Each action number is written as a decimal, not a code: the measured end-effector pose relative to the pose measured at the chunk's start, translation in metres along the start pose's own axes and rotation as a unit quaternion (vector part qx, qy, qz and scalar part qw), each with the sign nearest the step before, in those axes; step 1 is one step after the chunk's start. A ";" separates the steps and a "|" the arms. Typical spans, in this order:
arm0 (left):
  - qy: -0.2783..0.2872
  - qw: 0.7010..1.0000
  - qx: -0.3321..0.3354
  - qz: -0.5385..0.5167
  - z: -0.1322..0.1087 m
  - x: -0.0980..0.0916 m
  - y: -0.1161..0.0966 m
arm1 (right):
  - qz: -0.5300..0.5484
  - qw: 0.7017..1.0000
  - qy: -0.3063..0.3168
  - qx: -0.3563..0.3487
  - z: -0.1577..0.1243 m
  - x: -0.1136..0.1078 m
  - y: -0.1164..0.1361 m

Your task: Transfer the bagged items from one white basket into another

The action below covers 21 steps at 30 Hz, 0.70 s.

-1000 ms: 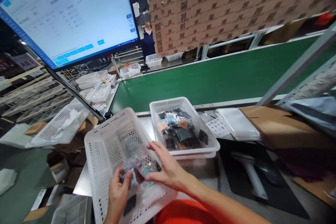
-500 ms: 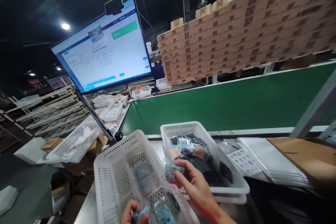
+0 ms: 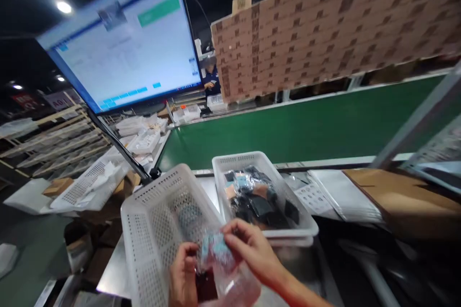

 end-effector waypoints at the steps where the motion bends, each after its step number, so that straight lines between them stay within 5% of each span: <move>1: 0.019 1.000 -0.006 0.022 0.000 -0.011 -0.004 | 0.005 0.999 -0.036 0.003 0.006 -0.017 0.003; 4: 0.118 0.978 -0.051 0.164 0.004 -0.037 0.000 | -0.044 0.983 -0.180 0.013 0.023 -0.082 0.001; 7: 0.218 0.930 -0.081 0.286 -0.003 -0.048 0.020 | -0.249 0.923 -0.293 -0.028 0.024 -0.122 0.003; 9: 0.259 0.897 -0.131 0.333 -0.013 -0.049 0.035 | -0.322 0.904 -0.273 -0.068 0.021 -0.116 0.003; 14: 0.353 0.802 -0.259 0.406 -0.029 -0.039 0.062 | -0.268 0.955 -0.041 -0.124 0.015 -0.050 -0.003; 21: 0.329 0.848 -0.319 0.265 -0.008 -0.029 0.088 | -0.258 0.960 0.000 -0.112 0.010 -0.030 0.012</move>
Point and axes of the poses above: each hand's wrist, its own z-axis towards the middle knuckle, its own x-axis out of the palm, y = z × x, the point moved 5 cm from there along z, towards the middle knuckle, and after that the axes turned 10 degrees about y, right-handed, at the moved point
